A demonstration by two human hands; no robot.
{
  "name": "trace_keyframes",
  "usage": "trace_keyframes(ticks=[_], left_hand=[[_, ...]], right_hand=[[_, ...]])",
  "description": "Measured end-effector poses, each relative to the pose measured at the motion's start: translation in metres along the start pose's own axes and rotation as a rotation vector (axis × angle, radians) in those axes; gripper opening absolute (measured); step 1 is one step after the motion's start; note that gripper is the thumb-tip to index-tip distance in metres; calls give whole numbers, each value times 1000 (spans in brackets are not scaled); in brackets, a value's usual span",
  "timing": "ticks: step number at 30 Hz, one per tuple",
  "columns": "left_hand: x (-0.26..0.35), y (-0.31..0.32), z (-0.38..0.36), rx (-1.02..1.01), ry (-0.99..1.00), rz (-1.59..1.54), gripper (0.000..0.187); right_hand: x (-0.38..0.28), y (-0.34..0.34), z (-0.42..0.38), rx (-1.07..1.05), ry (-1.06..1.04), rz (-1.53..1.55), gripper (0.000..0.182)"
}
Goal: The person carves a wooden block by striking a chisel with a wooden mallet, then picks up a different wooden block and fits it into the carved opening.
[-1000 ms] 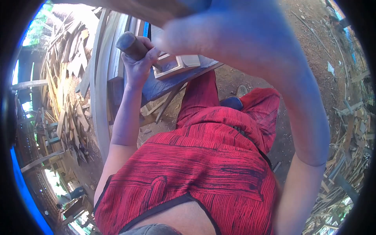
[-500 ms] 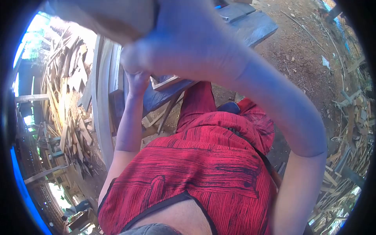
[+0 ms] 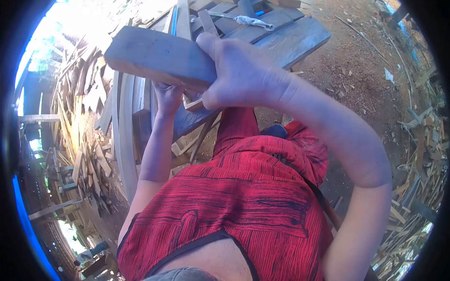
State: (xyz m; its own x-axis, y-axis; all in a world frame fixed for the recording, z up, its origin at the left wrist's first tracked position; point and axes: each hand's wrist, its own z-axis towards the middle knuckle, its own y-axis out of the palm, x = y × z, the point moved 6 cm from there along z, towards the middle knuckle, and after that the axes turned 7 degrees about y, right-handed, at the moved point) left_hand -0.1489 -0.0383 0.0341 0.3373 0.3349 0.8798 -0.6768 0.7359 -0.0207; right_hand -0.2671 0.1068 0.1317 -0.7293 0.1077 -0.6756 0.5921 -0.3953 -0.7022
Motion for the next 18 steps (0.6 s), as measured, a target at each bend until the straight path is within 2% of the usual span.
trace_keyframes(ticks=[2,4,6,7,10,11,12,14,15,16,18], left_hand=[[1,-2,-1,58,11,25,14],[4,-8,-3,7,23,95,14],[5,-14,-7,26,-3,88,14],[4,-19,-8,37,-30,131,13],[6,-22,-5,69,76,96,12],[6,-23,-5,104,280,91,12],[4,-25,-5,95,282,88,12],[2,-21,-6,54,103,61,13],[2,-19,-8,106,55,17,14],[4,-19,-9,108,51,15,14],[2,-18,-8,52,-8,61,14]], right_hand=[[-3,-18,3,-13,61,55,49],[-14,-32,7,0,14,176,55],[-27,-54,5,200,-1,622,45],[-27,-47,7,195,-1,624,45],[-20,-8,7,187,-62,260,49],[-21,10,8,1,-104,7,40],[-15,6,8,10,-99,7,40],[-20,-9,16,-155,51,52,47],[-21,-14,20,-141,55,296,48],[-34,-21,16,-145,58,296,48],[-68,-57,1,138,-61,610,54]])
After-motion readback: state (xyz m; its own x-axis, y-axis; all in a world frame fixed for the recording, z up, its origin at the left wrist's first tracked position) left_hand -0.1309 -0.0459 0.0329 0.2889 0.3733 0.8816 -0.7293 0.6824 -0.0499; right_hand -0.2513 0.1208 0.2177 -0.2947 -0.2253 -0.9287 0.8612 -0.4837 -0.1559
